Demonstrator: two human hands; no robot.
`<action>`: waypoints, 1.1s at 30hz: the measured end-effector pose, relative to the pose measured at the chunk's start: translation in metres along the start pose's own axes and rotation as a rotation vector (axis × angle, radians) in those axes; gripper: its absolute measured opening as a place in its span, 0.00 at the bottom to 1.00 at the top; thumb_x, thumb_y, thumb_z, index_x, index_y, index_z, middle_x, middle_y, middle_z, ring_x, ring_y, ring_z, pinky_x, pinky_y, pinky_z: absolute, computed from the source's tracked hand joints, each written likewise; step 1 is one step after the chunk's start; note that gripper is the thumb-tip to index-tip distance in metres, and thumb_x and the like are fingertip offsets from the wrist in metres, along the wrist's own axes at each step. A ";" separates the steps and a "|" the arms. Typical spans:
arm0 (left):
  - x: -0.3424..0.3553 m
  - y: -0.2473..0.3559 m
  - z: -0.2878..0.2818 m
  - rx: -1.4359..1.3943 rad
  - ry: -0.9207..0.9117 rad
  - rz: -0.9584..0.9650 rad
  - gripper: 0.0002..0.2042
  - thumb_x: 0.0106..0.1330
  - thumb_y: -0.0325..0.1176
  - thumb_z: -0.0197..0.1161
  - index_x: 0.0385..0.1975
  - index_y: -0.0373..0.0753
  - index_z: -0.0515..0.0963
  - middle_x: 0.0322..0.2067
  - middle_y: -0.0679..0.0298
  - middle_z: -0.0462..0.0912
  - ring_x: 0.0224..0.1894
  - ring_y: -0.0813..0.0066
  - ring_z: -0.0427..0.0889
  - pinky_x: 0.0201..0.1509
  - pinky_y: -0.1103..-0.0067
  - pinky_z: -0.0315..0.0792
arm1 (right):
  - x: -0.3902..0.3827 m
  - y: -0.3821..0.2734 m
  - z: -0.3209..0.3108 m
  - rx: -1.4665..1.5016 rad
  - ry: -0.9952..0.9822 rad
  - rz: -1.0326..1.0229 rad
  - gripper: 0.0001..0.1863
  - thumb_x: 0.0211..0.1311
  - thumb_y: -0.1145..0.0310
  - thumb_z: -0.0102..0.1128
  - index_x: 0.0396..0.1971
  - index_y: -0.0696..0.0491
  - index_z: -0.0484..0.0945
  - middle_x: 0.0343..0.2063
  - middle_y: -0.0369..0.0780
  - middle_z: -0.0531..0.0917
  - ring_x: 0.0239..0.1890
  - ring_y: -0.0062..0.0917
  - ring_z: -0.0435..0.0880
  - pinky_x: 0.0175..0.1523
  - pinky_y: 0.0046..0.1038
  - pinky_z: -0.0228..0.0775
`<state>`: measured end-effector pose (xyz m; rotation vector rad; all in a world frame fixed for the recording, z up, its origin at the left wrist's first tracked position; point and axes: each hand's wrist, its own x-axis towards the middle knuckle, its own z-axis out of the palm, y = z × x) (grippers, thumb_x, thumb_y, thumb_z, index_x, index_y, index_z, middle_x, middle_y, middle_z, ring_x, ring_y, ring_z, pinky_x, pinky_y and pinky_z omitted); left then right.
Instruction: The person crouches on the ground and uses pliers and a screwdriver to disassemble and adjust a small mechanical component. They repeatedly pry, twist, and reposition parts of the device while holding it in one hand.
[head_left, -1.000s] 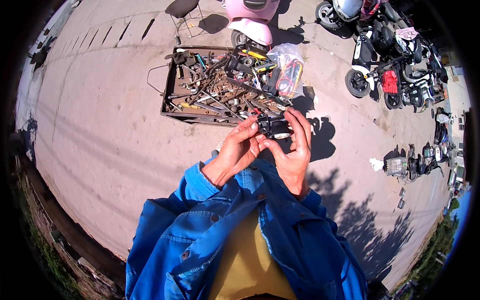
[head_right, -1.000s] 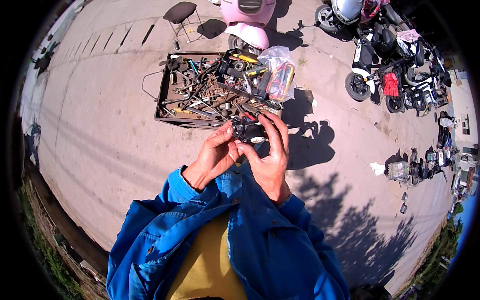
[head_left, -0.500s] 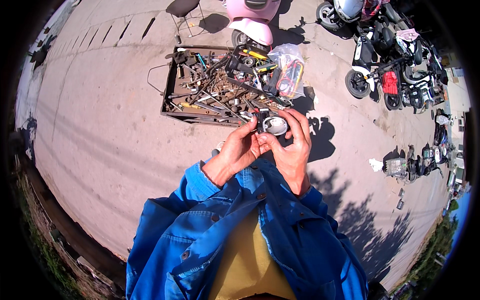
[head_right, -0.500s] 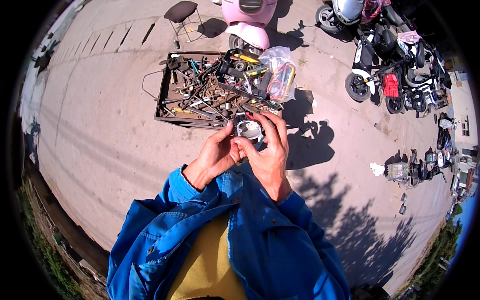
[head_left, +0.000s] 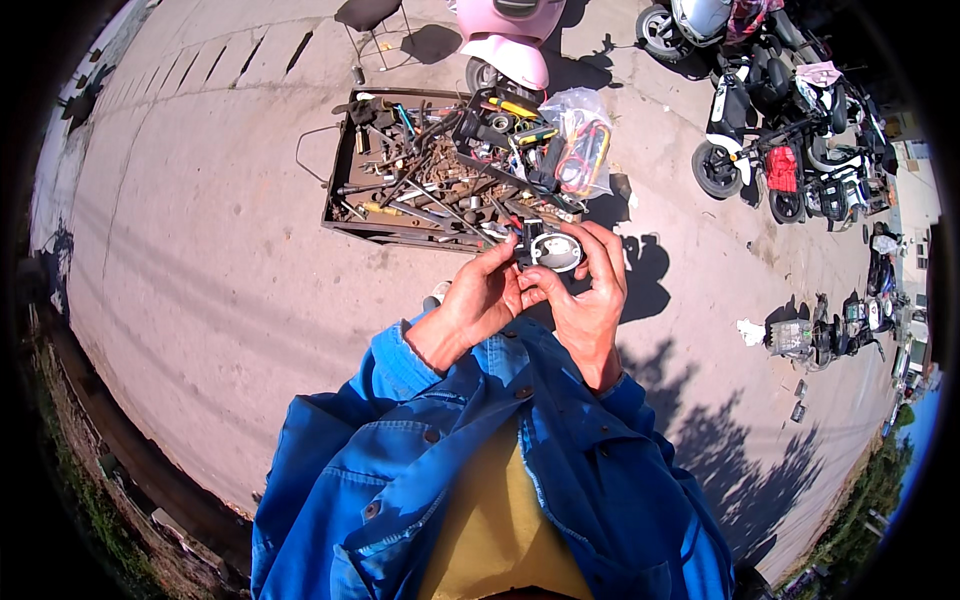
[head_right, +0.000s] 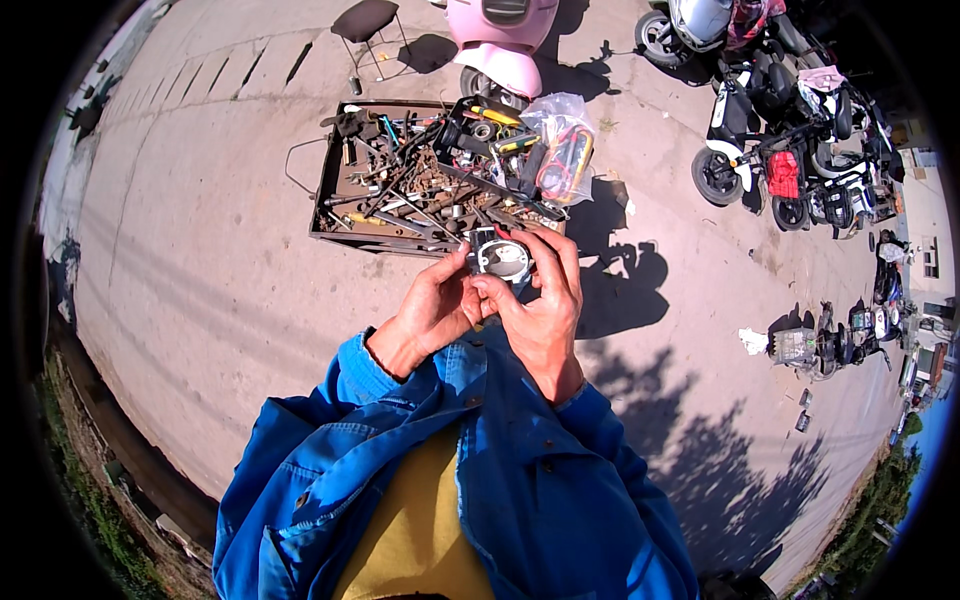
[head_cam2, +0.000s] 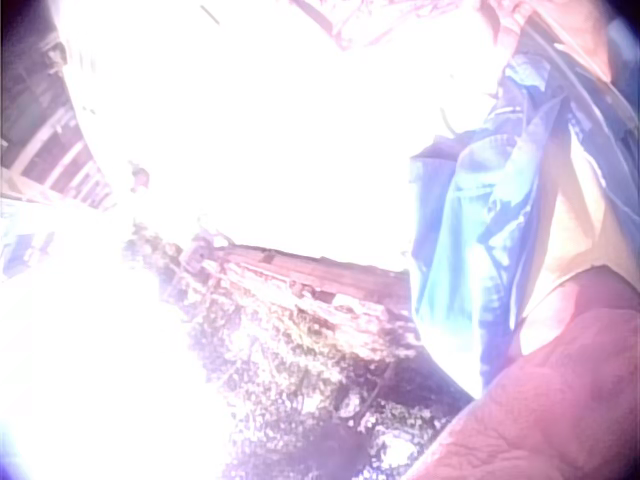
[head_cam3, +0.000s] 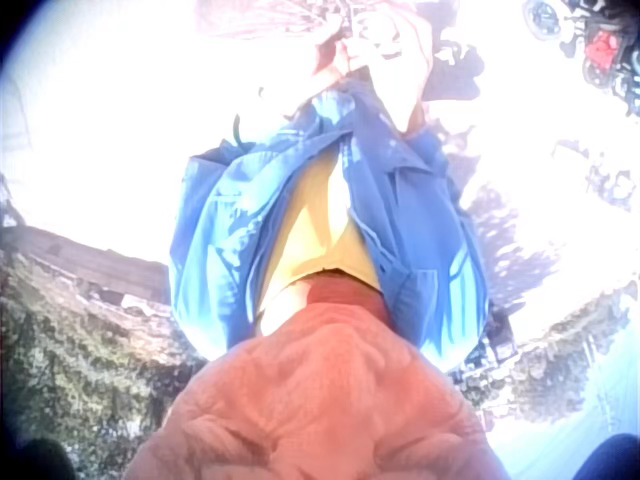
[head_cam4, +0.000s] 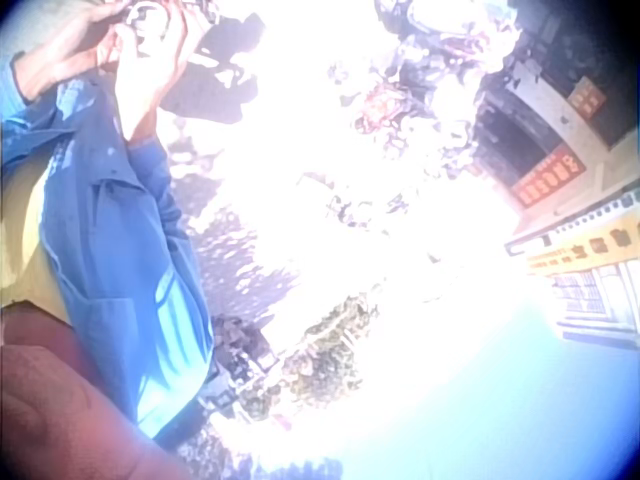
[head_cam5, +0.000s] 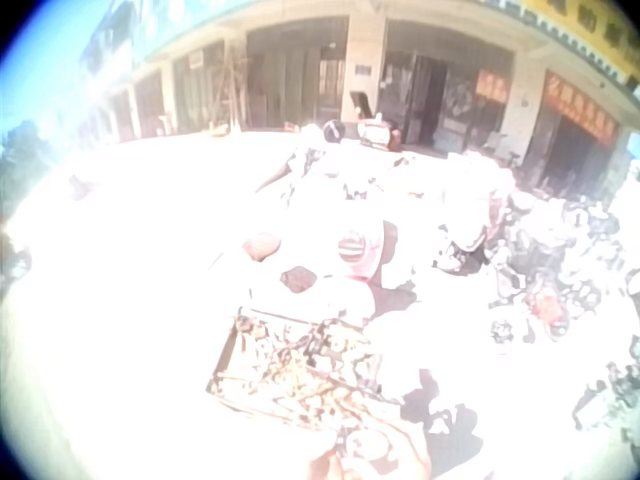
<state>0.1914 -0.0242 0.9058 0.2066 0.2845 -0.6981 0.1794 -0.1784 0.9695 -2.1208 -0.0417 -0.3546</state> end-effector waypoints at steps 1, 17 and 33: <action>0.001 0.000 -0.002 0.005 0.002 -0.004 0.21 0.81 0.48 0.51 0.61 0.39 0.74 0.50 0.60 0.85 0.47 0.70 0.84 0.57 0.68 0.78 | 0.000 0.000 0.000 0.009 -0.001 0.002 0.33 0.44 0.65 0.84 0.54 0.54 0.82 0.53 0.38 0.80 0.47 0.27 0.82 0.41 0.25 0.71; 0.000 0.002 -0.003 0.182 -0.023 0.050 0.19 0.77 0.39 0.60 0.61 0.36 0.72 0.50 0.56 0.83 0.46 0.61 0.87 0.51 0.71 0.84 | 0.000 0.017 -0.003 0.453 -0.095 0.264 0.27 0.66 0.57 0.71 0.59 0.56 0.78 0.48 0.38 0.81 0.43 0.20 0.81 0.45 0.23 0.72; -0.012 -0.001 0.021 0.829 -0.007 0.049 0.23 0.75 0.28 0.61 0.65 0.33 0.62 0.40 0.57 0.86 0.42 0.73 0.85 0.46 0.79 0.78 | -0.009 0.035 0.000 0.838 -0.198 0.474 0.27 0.79 0.49 0.53 0.68 0.49 0.68 0.39 0.33 0.80 0.34 0.12 0.77 0.37 0.16 0.71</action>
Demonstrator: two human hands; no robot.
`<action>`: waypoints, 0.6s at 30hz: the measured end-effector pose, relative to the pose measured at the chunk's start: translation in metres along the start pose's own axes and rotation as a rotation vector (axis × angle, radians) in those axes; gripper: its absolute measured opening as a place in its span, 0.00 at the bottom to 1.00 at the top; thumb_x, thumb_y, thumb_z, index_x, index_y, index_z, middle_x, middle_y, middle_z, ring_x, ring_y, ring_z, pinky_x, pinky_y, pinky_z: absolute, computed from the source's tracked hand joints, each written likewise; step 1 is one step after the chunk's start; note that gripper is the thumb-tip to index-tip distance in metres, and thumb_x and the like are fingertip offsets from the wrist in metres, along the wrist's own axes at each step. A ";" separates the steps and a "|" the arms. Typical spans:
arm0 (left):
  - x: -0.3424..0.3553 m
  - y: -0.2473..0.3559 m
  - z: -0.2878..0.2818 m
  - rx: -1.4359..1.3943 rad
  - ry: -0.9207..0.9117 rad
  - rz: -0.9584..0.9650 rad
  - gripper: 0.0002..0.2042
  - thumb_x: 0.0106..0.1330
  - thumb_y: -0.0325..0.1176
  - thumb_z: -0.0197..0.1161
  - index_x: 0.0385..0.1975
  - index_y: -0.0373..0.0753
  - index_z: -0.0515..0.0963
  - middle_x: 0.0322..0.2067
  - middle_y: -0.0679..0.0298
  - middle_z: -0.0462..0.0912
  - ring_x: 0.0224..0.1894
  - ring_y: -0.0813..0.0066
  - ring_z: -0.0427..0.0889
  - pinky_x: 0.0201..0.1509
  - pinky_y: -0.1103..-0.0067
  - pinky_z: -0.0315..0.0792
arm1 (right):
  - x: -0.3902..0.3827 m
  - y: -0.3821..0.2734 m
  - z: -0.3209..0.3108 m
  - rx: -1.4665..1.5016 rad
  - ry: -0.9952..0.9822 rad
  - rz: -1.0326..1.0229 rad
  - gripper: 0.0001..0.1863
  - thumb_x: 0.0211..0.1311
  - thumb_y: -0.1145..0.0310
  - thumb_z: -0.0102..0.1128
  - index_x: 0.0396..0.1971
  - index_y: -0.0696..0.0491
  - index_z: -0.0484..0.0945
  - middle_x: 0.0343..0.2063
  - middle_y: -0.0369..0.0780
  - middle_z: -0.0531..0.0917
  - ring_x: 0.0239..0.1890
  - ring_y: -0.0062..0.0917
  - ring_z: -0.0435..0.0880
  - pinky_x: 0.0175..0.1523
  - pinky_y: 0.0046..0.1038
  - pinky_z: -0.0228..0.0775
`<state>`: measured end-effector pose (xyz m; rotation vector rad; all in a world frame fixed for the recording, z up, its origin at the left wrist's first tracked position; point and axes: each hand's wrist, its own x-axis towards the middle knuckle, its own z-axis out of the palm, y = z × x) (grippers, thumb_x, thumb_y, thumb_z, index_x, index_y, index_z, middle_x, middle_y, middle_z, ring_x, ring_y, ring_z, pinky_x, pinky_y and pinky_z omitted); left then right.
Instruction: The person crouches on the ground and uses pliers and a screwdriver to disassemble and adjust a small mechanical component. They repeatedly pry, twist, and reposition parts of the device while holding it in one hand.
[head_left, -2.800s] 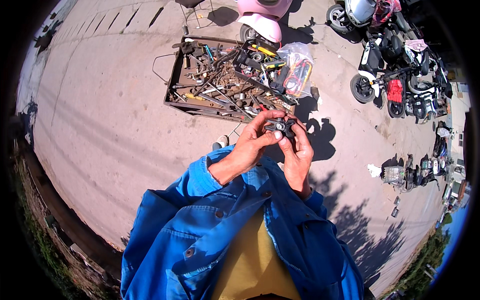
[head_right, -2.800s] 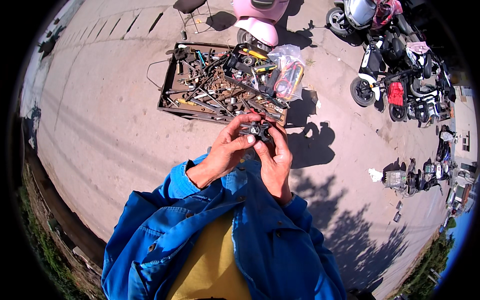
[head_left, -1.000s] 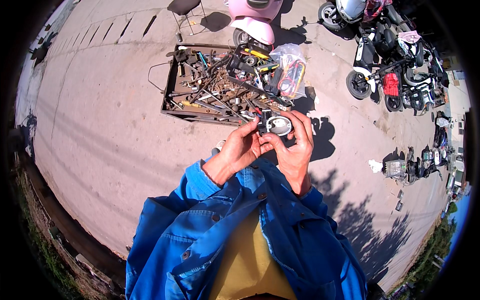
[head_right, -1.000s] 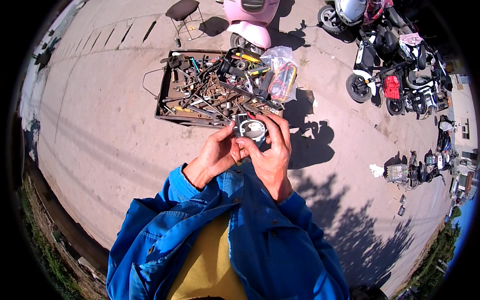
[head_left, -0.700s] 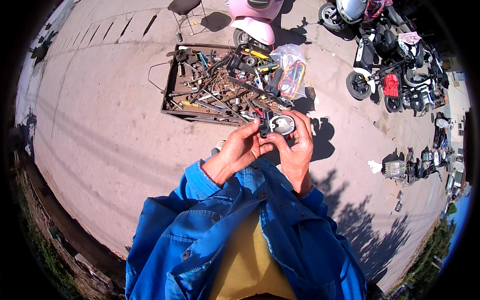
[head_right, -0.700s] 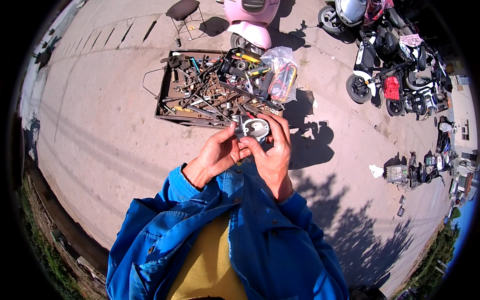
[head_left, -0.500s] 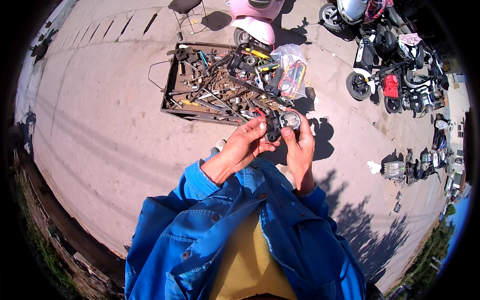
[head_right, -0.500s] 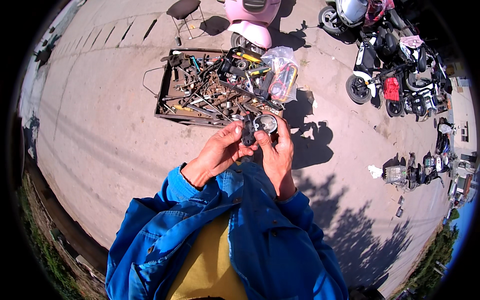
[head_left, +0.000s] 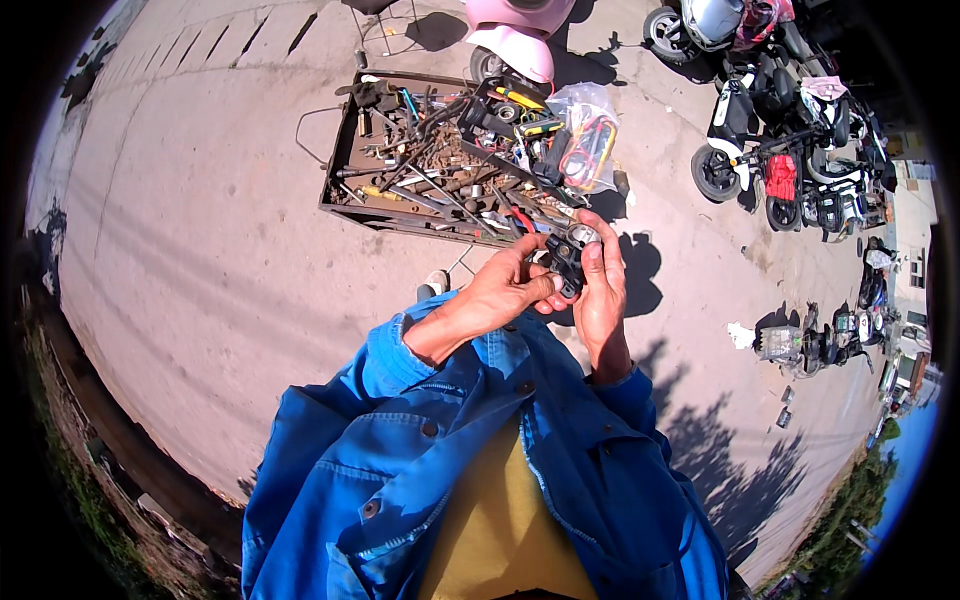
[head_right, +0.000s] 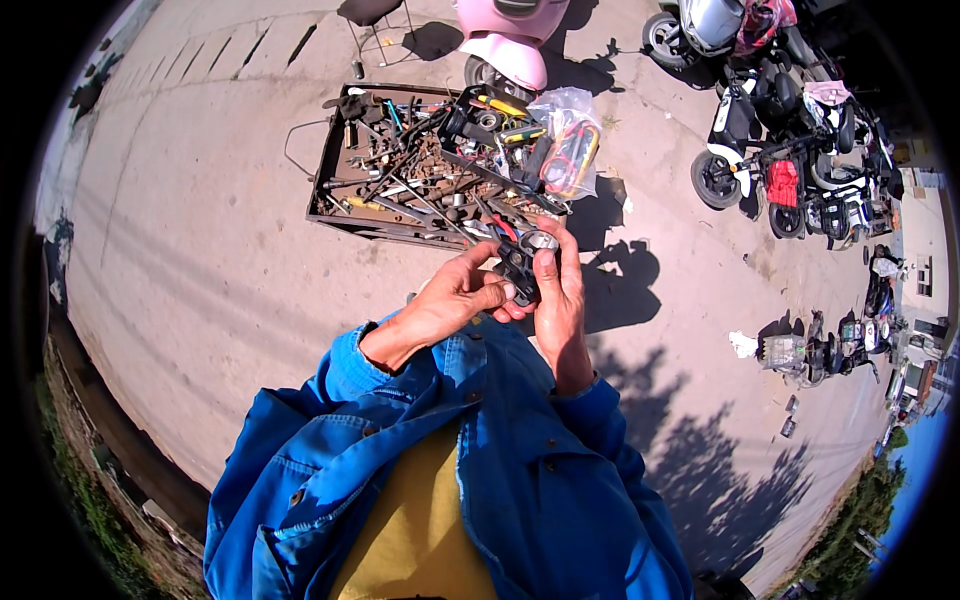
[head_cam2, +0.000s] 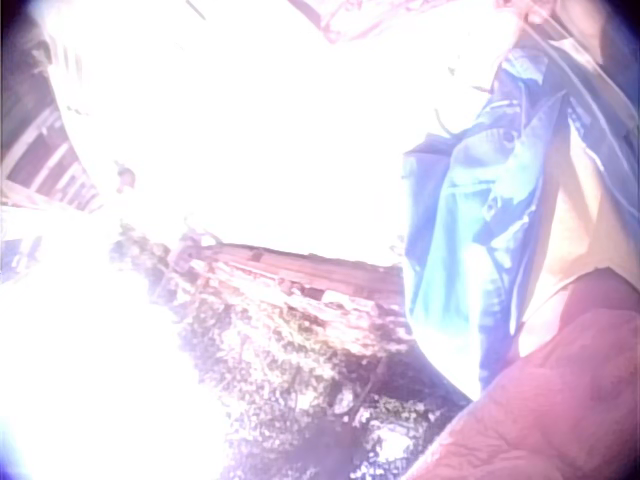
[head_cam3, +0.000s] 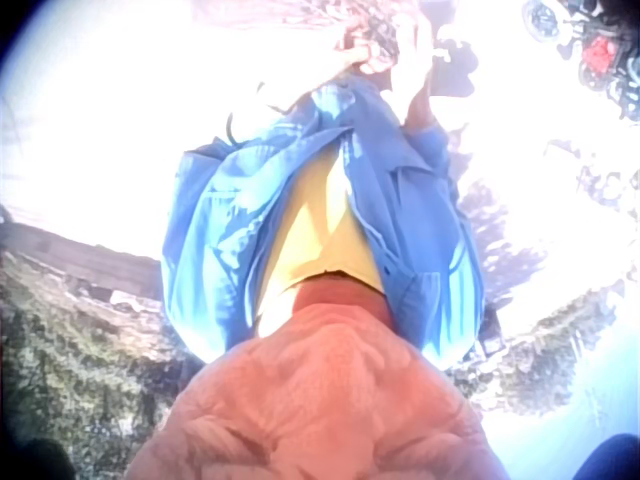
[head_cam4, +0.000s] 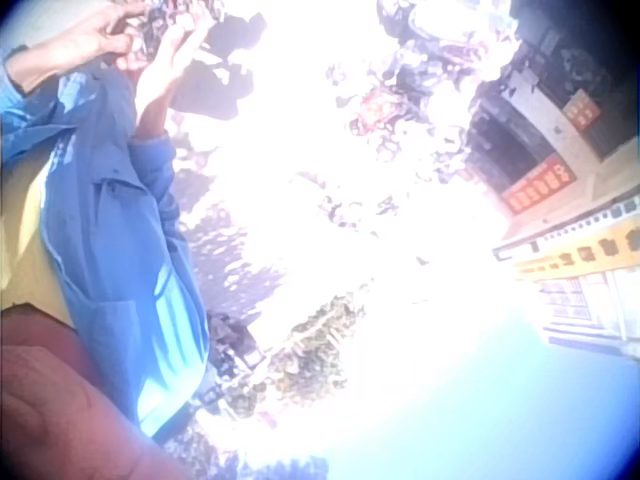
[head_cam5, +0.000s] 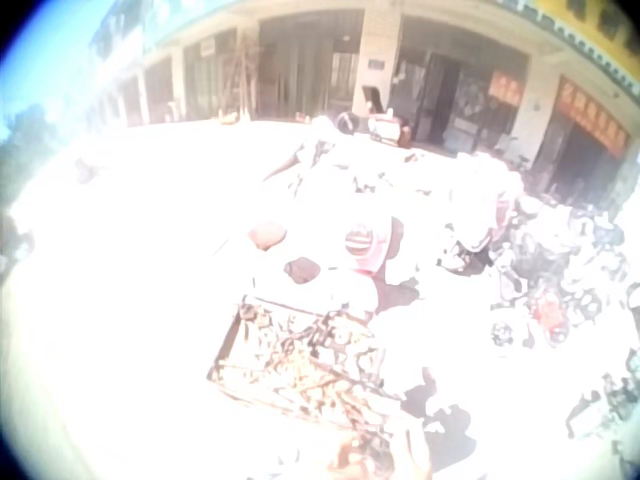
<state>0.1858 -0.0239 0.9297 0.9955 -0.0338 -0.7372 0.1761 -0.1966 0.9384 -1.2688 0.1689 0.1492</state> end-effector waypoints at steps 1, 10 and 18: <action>-0.002 0.003 0.001 0.048 0.003 -0.024 0.24 0.75 0.29 0.62 0.66 0.33 0.62 0.41 0.57 0.86 0.42 0.73 0.84 0.46 0.78 0.77 | -0.001 -0.002 0.001 0.004 -0.021 0.015 0.27 0.79 0.48 0.53 0.68 0.49 0.68 0.41 0.34 0.80 0.37 0.14 0.78 0.40 0.17 0.73; -0.015 0.009 0.003 0.836 0.175 0.253 0.36 0.63 0.35 0.74 0.69 0.35 0.63 0.57 0.51 0.71 0.53 0.62 0.79 0.55 0.68 0.77 | -0.008 0.014 -0.006 -0.088 -0.128 0.116 0.33 0.76 0.45 0.56 0.70 0.53 0.66 0.60 0.40 0.74 0.61 0.24 0.71 0.69 0.28 0.61; -0.008 -0.018 -0.010 0.492 0.054 0.276 0.39 0.63 0.26 0.68 0.74 0.39 0.57 0.60 0.56 0.70 0.59 0.67 0.75 0.63 0.70 0.73 | -0.016 0.011 0.022 0.184 -0.097 0.068 0.29 0.81 0.53 0.50 0.72 0.53 0.63 0.60 0.41 0.76 0.60 0.26 0.77 0.64 0.29 0.71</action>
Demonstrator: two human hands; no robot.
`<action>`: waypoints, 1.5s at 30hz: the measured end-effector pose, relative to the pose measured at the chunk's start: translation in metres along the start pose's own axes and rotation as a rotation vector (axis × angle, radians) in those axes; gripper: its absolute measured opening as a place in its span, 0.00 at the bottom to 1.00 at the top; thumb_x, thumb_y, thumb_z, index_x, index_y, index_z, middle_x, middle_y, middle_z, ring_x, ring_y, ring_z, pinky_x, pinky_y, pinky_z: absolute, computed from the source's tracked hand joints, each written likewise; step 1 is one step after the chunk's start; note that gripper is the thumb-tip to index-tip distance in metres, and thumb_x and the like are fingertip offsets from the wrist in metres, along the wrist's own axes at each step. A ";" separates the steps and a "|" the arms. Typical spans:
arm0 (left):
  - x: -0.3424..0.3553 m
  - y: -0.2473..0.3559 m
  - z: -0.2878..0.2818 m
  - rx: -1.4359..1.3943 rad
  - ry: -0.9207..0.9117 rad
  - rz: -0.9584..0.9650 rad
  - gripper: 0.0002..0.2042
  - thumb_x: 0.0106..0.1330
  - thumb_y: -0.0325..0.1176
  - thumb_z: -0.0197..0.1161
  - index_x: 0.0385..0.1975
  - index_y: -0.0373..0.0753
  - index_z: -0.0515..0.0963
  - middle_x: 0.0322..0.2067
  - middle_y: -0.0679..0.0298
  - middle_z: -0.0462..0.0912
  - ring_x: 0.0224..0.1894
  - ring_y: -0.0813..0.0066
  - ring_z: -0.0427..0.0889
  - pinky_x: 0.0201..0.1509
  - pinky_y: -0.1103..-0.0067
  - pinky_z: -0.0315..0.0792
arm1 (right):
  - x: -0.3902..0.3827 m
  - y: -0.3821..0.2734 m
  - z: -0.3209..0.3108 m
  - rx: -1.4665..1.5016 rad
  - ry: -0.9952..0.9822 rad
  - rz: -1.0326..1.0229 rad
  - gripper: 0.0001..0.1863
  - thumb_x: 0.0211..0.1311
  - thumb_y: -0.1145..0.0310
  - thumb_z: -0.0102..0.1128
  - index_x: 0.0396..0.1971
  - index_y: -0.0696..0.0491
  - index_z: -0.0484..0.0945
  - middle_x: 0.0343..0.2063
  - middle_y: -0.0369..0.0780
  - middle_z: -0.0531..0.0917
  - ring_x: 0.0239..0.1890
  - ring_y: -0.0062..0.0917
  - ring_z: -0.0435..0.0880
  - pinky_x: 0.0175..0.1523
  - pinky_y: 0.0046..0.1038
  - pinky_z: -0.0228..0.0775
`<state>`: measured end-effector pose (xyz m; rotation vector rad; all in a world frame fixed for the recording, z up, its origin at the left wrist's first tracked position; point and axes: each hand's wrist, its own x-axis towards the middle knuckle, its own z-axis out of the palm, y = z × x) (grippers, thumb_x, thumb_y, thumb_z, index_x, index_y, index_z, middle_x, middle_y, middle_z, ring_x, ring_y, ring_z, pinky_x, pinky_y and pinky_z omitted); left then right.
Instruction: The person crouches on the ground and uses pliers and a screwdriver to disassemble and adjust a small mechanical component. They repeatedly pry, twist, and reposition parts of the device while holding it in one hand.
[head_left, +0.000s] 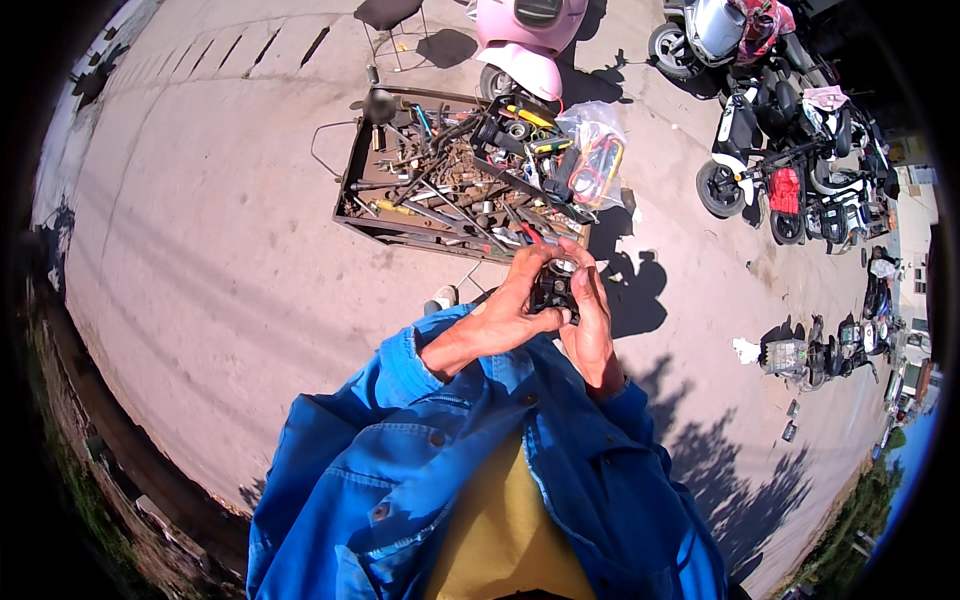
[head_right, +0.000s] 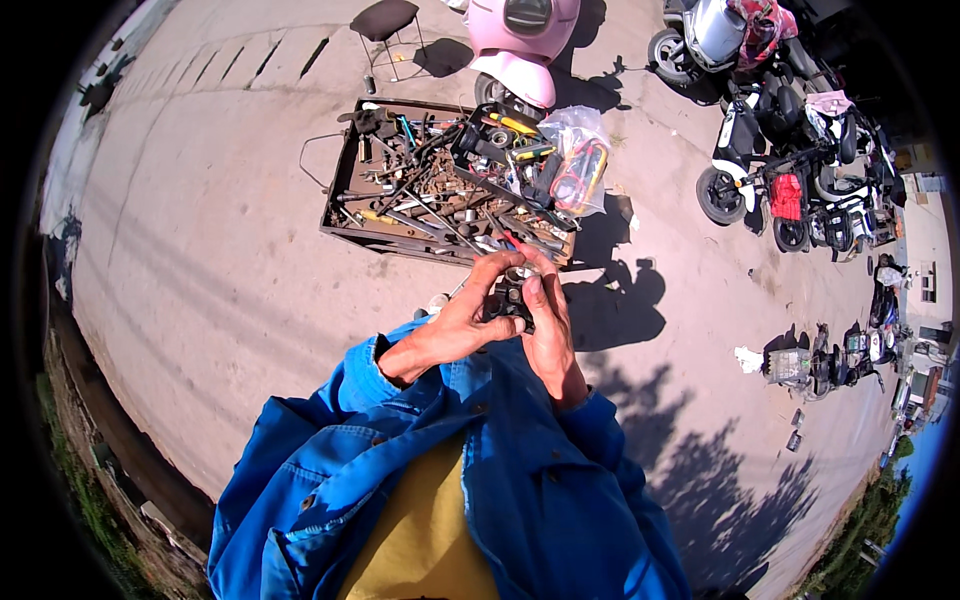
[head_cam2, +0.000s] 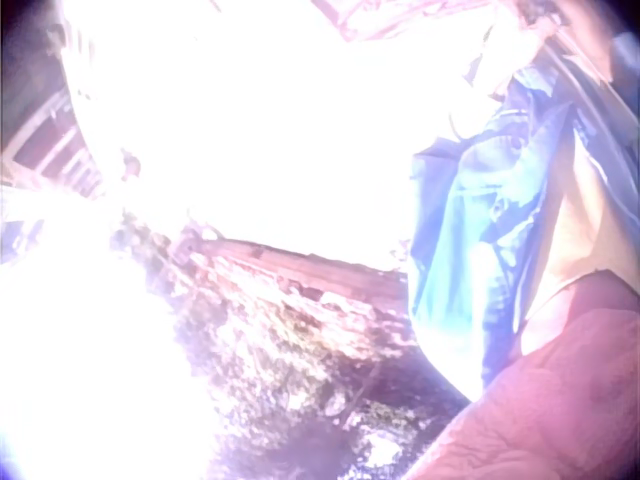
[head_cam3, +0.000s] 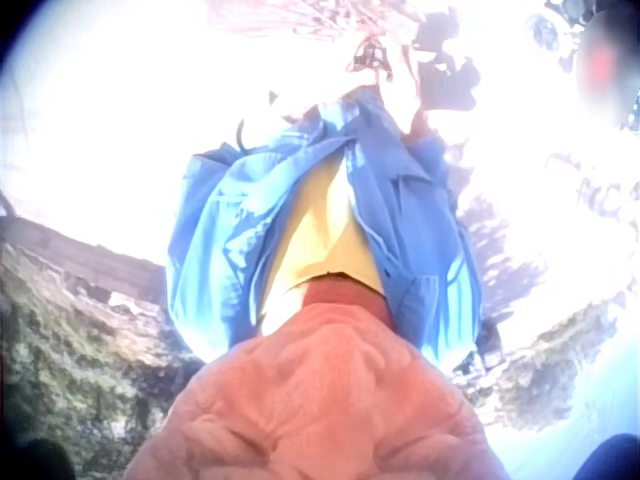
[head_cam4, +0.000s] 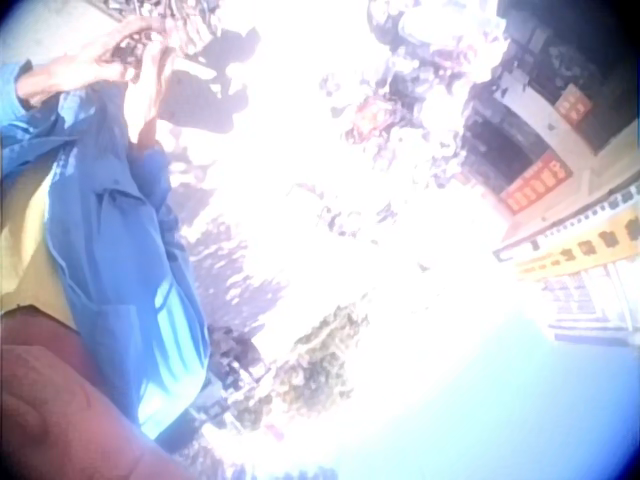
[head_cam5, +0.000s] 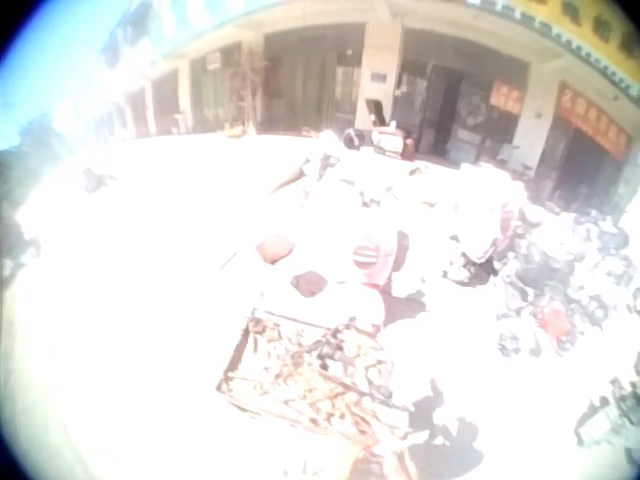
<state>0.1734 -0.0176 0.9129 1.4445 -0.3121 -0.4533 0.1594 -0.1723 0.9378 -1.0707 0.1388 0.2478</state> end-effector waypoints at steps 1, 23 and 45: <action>0.000 0.003 0.000 -0.170 -0.030 -0.028 0.40 0.63 0.25 0.66 0.75 0.39 0.55 0.60 0.57 0.70 0.59 0.69 0.74 0.63 0.72 0.72 | 0.002 0.006 -0.005 0.013 -0.005 0.002 0.29 0.81 0.54 0.49 0.72 0.53 0.63 0.63 0.41 0.73 0.62 0.27 0.76 0.66 0.31 0.70; -0.007 0.018 -0.004 -0.039 0.041 0.166 0.41 0.56 0.25 0.60 0.73 0.35 0.53 0.55 0.56 0.67 0.56 0.67 0.70 0.61 0.73 0.67 | 0.008 0.005 0.039 0.086 -0.051 -0.167 0.35 0.76 0.49 0.50 0.71 0.59 0.61 0.66 0.43 0.69 0.64 0.30 0.73 0.67 0.31 0.67; 0.005 0.023 -0.031 0.180 0.161 -0.028 0.28 0.70 0.38 0.71 0.63 0.35 0.67 0.47 0.54 0.81 0.46 0.69 0.84 0.46 0.74 0.80 | 0.030 -0.002 0.018 0.496 -0.057 0.358 0.37 0.75 0.33 0.44 0.65 0.50 0.73 0.58 0.43 0.80 0.61 0.39 0.78 0.64 0.55 0.70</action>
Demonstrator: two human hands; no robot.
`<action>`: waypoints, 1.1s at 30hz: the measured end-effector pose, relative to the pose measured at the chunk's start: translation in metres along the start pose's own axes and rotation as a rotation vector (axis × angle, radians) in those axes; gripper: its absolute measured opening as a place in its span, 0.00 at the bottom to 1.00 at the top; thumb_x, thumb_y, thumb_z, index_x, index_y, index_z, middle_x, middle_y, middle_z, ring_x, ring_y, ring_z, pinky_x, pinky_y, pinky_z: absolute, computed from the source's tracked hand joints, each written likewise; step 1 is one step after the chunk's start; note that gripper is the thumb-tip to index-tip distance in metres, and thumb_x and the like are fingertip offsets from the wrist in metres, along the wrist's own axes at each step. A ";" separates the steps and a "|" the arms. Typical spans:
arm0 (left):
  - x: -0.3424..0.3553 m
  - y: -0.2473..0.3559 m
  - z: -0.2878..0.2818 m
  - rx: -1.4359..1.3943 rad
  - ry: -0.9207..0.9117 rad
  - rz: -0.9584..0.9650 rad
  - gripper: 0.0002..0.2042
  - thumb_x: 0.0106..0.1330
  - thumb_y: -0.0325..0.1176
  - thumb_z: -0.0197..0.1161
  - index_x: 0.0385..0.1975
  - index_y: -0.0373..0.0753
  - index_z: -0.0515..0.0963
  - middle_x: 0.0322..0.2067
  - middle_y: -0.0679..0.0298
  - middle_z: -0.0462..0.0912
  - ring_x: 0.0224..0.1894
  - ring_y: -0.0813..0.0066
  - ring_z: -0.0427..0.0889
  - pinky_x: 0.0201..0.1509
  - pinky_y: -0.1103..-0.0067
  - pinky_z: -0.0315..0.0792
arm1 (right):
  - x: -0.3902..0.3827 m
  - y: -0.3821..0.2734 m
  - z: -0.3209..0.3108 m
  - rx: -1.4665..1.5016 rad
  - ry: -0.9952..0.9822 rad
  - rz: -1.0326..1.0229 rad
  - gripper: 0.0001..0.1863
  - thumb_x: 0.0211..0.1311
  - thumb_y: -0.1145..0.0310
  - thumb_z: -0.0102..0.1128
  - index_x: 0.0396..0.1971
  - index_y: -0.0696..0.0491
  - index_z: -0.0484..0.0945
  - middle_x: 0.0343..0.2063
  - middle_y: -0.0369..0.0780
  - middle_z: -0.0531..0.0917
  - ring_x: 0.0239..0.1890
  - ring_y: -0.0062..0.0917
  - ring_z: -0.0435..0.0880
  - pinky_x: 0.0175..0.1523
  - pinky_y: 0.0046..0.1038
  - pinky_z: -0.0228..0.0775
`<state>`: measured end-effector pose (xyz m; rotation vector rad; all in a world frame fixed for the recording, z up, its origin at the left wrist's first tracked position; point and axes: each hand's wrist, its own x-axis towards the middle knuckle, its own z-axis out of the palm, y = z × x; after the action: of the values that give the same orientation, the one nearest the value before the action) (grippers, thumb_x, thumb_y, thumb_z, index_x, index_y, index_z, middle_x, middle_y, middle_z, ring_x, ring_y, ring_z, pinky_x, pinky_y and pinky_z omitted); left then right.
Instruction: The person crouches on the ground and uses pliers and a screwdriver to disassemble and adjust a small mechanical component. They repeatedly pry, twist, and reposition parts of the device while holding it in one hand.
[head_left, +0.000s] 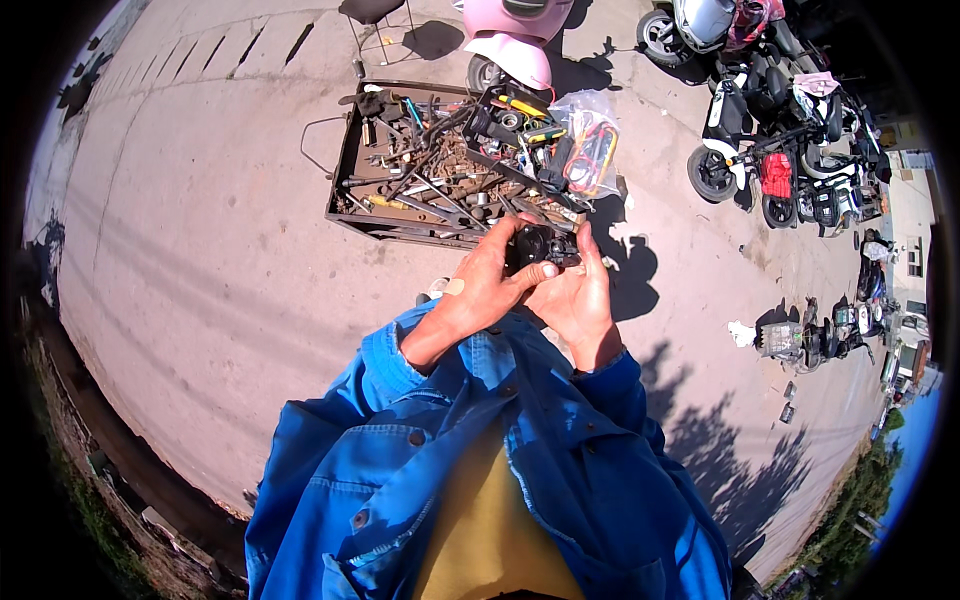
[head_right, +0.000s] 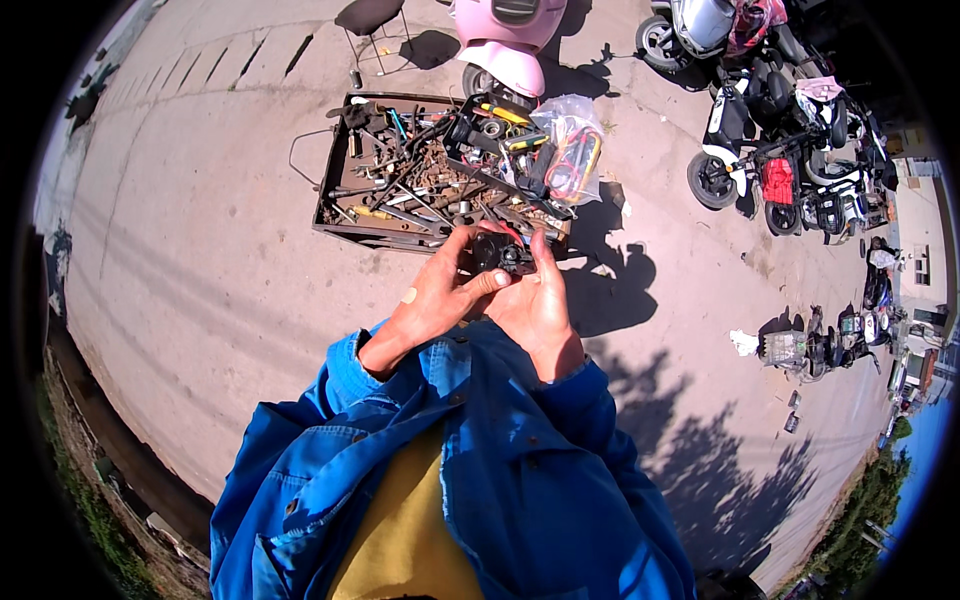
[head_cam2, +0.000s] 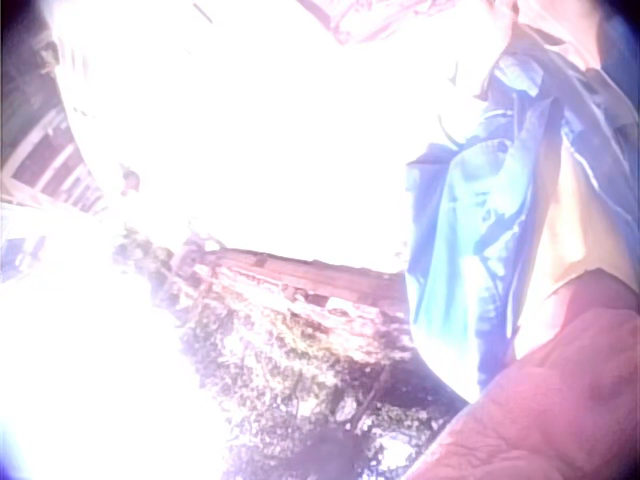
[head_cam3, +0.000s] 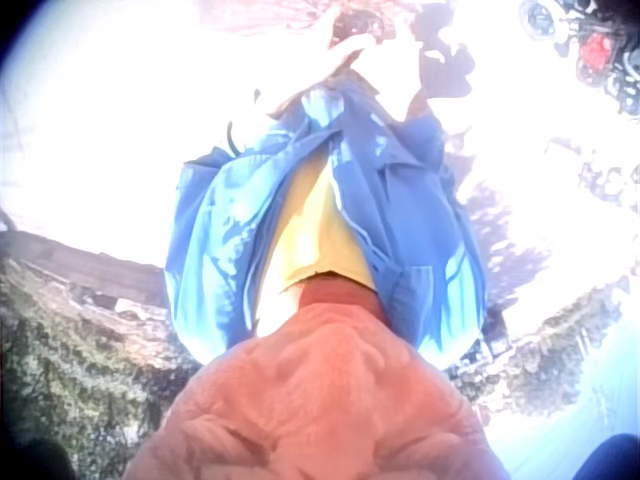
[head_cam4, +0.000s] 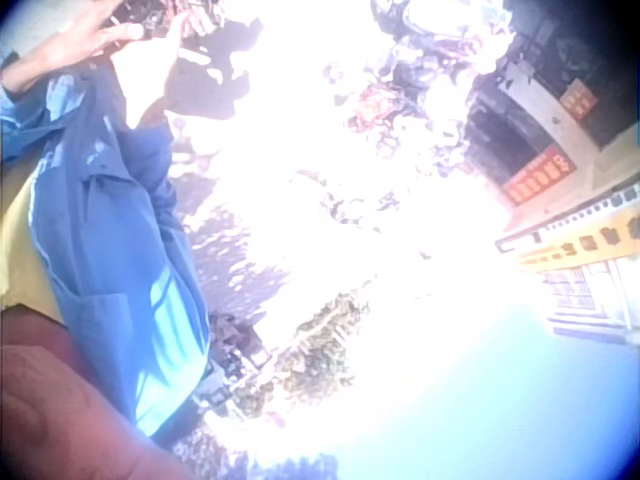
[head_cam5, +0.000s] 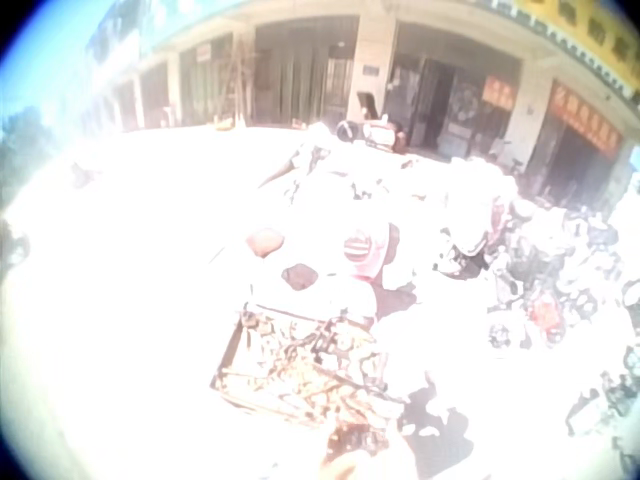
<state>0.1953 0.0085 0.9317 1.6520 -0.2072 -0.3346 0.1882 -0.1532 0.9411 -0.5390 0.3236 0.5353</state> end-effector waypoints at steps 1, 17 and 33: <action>-0.001 0.006 -0.002 0.007 0.000 -0.066 0.27 0.70 0.40 0.70 0.61 0.34 0.68 0.44 0.55 0.83 0.43 0.70 0.84 0.43 0.74 0.80 | -0.001 -0.001 0.000 -0.006 -0.003 0.013 0.36 0.75 0.33 0.44 0.65 0.49 0.73 0.58 0.43 0.80 0.61 0.39 0.78 0.63 0.54 0.70; 0.005 -0.025 0.009 -0.217 0.059 -0.237 0.20 0.71 0.41 0.71 0.48 0.33 0.71 0.32 0.63 0.82 0.31 0.79 0.80 0.30 0.79 0.76 | 0.004 -0.004 -0.019 -0.353 0.062 0.124 0.44 0.71 0.24 0.36 0.64 0.49 0.69 0.44 0.40 0.85 0.36 0.29 0.87 0.38 0.32 0.77; -0.024 -0.074 -0.024 -0.825 0.385 -0.270 0.32 0.56 0.12 0.70 0.62 0.36 0.70 0.49 0.59 0.78 0.47 0.67 0.83 0.53 0.70 0.84 | 0.021 -0.001 -0.138 -0.903 0.420 0.053 0.12 0.76 0.64 0.58 0.45 0.57 0.85 0.32 0.36 0.87 0.30 0.15 0.84 0.34 0.18 0.73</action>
<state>0.1765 0.0466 0.8626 0.8903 0.4068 -0.2473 0.1847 -0.2232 0.8198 -1.5324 0.4916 0.6058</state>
